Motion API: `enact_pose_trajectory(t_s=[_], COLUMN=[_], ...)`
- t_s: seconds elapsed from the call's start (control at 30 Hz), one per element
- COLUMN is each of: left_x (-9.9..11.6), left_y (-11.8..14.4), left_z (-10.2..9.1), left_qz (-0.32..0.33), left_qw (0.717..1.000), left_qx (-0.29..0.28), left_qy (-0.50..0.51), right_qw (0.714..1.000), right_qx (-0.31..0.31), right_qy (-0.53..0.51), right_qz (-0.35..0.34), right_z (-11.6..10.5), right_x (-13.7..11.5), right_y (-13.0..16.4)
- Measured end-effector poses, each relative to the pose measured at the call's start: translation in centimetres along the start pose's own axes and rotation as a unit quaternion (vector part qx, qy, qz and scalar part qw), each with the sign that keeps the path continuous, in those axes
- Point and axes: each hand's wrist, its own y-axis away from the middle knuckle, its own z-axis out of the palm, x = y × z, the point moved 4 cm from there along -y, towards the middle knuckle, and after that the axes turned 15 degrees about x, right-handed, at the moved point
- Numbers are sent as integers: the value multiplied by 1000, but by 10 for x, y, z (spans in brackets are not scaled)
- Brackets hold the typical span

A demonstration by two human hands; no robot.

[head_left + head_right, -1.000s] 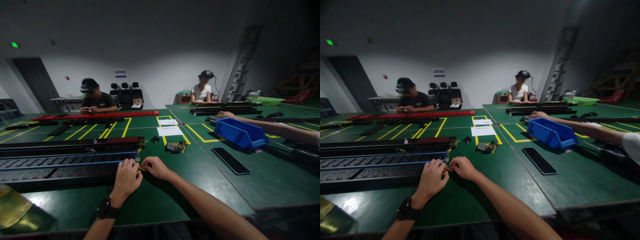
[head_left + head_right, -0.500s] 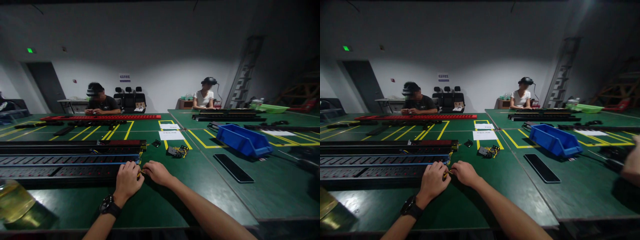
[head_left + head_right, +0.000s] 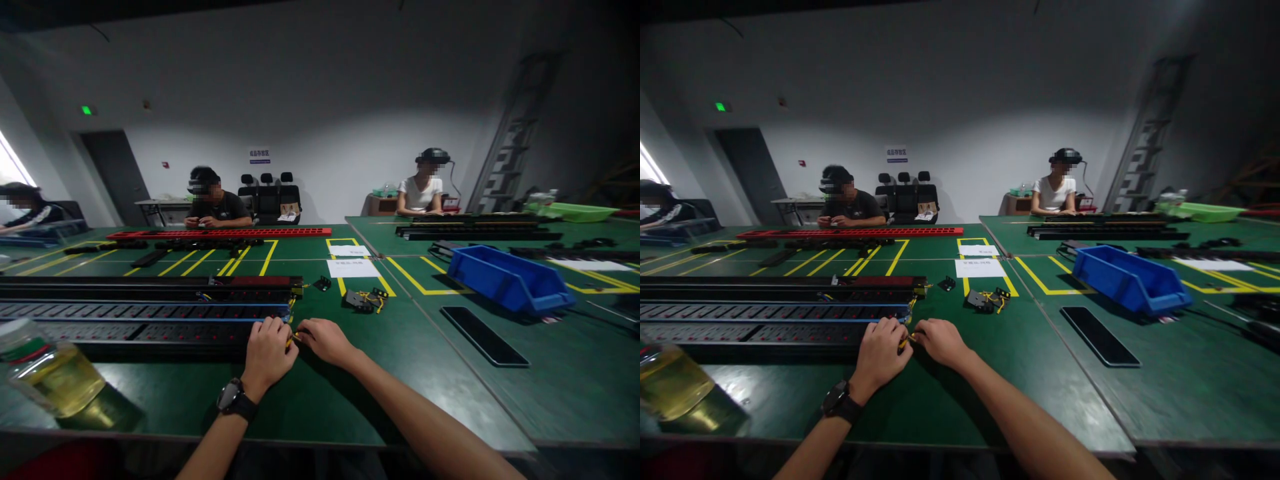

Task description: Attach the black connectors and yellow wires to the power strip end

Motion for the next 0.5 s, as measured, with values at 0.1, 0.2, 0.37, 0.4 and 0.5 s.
enact_pose_trajectory(t_s=[0.1,0.2,0.37,0.4,0.5], left_x=[0,-1,-1,-1,-1], left_y=[-1,-1,-1,0,0], left_z=[0,1,2,2,2], left_qz=[0,0,0,0,-2], left_qw=[1000,1000,1000,1000,1000], left_qx=[0,1,6,8,9], left_qy=[-2,-2,4,5,7], right_qw=[1000,1000,1000,1000,1000], right_qx=[4,3,1,2,5], right_qy=[-6,-7,-13,-14,-16], right_qz=[-1,2,7,6,2], right_z=[0,0,2,2,3], right_x=[0,1,3,3,4], right_y=[0,-1,-2,-2,-2])
